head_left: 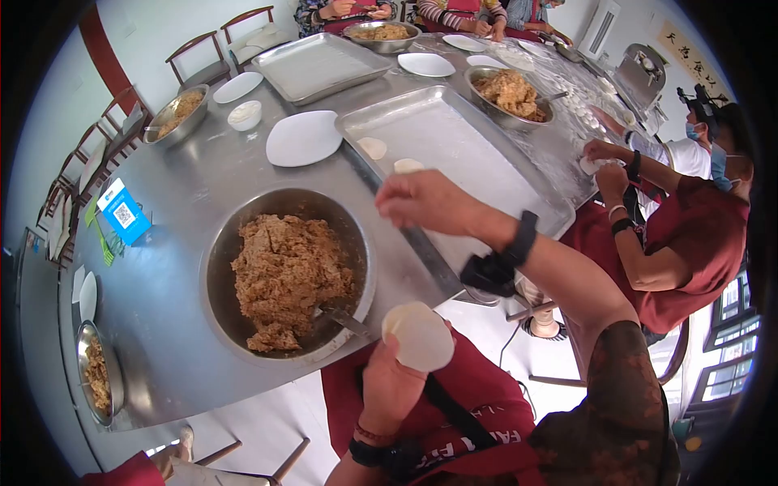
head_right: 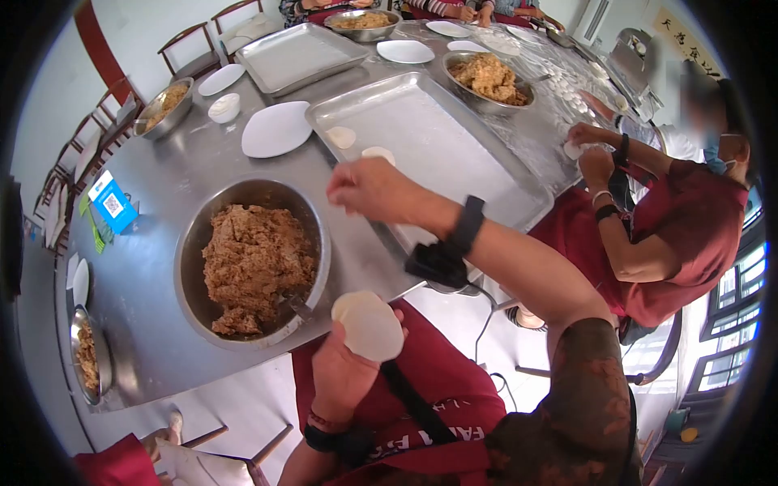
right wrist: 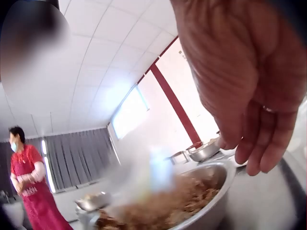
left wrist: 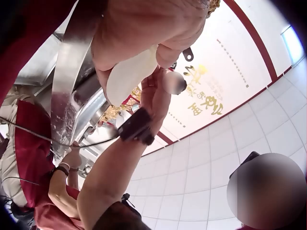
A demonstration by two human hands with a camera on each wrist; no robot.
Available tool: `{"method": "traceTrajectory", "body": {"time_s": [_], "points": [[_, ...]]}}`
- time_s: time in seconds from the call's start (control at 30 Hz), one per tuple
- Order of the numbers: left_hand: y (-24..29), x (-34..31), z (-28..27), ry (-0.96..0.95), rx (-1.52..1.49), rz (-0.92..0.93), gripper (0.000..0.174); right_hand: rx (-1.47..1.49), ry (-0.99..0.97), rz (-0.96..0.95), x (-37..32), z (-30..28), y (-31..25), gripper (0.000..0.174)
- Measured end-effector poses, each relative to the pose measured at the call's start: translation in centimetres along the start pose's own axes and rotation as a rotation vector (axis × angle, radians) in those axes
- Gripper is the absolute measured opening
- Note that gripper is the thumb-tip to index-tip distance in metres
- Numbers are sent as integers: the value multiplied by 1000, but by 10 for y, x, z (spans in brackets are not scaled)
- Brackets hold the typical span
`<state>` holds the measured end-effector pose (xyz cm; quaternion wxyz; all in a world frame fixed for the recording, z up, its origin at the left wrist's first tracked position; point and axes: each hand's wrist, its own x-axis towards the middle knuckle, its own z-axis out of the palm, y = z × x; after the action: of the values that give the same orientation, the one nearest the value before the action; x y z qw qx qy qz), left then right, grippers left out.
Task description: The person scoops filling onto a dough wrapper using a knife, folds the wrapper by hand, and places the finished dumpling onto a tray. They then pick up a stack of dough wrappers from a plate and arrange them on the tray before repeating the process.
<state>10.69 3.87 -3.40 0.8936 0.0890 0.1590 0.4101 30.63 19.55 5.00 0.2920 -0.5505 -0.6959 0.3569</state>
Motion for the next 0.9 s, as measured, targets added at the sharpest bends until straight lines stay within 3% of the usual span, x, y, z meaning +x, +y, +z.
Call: {"method": "traceTrajectory", "body": {"time_s": [0.13,0.23,0.33,0.43,0.63,0.73,0.9], "points": [[1,-20,-5,24,-46,-130,55,-224,190,-96,82,19,19,19],[12,-33,-11,74,43,-247,50,175,71,283,123,40,23,28],[21,-42,-19,142,72,-260,48,389,75,483,158,54,40,34],[31,-46,-21,161,86,-220,49,601,176,532,181,69,53,37],[35,-47,-36,150,42,-245,49,985,143,556,214,74,79,38],[31,-47,-51,168,27,-277,46,1088,124,515,223,75,89,39],[31,-42,-51,179,19,-264,46,994,109,600,224,72,81,30]]}}
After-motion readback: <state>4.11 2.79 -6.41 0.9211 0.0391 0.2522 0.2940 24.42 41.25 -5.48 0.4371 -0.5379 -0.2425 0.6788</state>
